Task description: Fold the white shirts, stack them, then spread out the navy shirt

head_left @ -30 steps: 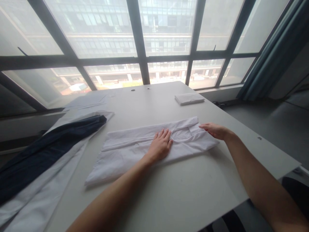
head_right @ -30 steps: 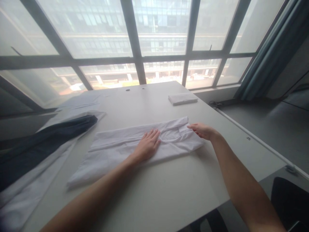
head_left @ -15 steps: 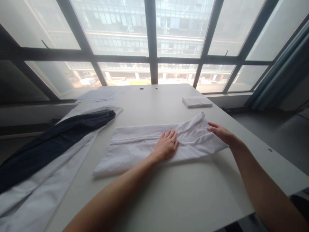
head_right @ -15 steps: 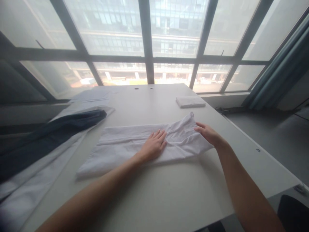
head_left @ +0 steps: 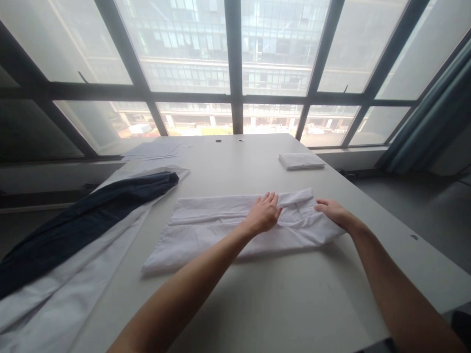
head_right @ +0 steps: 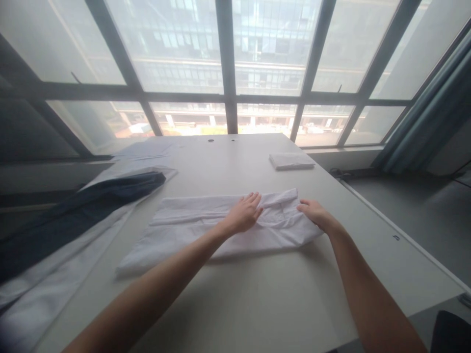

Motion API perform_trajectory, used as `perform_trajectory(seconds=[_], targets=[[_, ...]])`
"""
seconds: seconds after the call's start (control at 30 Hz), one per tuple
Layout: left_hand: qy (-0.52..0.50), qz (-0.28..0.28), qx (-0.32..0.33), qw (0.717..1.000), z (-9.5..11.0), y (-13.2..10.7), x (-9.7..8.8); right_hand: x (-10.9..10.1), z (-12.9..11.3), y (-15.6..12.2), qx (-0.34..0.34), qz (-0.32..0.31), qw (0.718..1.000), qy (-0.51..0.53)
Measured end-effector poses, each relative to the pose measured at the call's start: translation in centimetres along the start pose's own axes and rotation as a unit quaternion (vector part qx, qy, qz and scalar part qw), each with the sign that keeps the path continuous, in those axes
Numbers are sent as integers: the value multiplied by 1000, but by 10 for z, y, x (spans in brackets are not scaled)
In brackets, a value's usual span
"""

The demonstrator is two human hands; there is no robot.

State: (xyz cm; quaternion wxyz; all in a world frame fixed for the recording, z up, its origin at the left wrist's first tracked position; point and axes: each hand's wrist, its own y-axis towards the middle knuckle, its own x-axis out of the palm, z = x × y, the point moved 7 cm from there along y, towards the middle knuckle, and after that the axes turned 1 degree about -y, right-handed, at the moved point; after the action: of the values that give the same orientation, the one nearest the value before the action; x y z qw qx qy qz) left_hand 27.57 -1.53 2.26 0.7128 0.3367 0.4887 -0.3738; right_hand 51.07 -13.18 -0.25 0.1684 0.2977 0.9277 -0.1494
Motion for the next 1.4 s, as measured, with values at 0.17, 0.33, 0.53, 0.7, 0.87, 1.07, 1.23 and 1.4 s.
perform_trajectory(seconds=[0.17,0.33,0.53,0.7,0.87,1.07,1.23,1.4], targets=[[1,-18,-6,1000,12,36,29,12,5,-2,8,-97,993,67],[4,-18,-8,1000,7,42,40,19,3,-2,16,-119,987,103],[-40,-27,-36,998,-16,30,12,16,13,3,58,-98,988,101],[-89,-13,19,996,-16,-7,2,13,-2,-5,55,-47,993,97],[-281,99,-37,954,-33,-26,-7,20,-46,-31,11,4,998,56],[-649,110,-162,736,-54,-25,4,61,-100,-48,-78,7,997,-17],[-775,97,-228,582,-60,-26,12,135,-123,-57,-119,-57,989,-70],[-774,105,-241,577,-63,-27,19,165,-118,-39,-117,-144,982,-31]])
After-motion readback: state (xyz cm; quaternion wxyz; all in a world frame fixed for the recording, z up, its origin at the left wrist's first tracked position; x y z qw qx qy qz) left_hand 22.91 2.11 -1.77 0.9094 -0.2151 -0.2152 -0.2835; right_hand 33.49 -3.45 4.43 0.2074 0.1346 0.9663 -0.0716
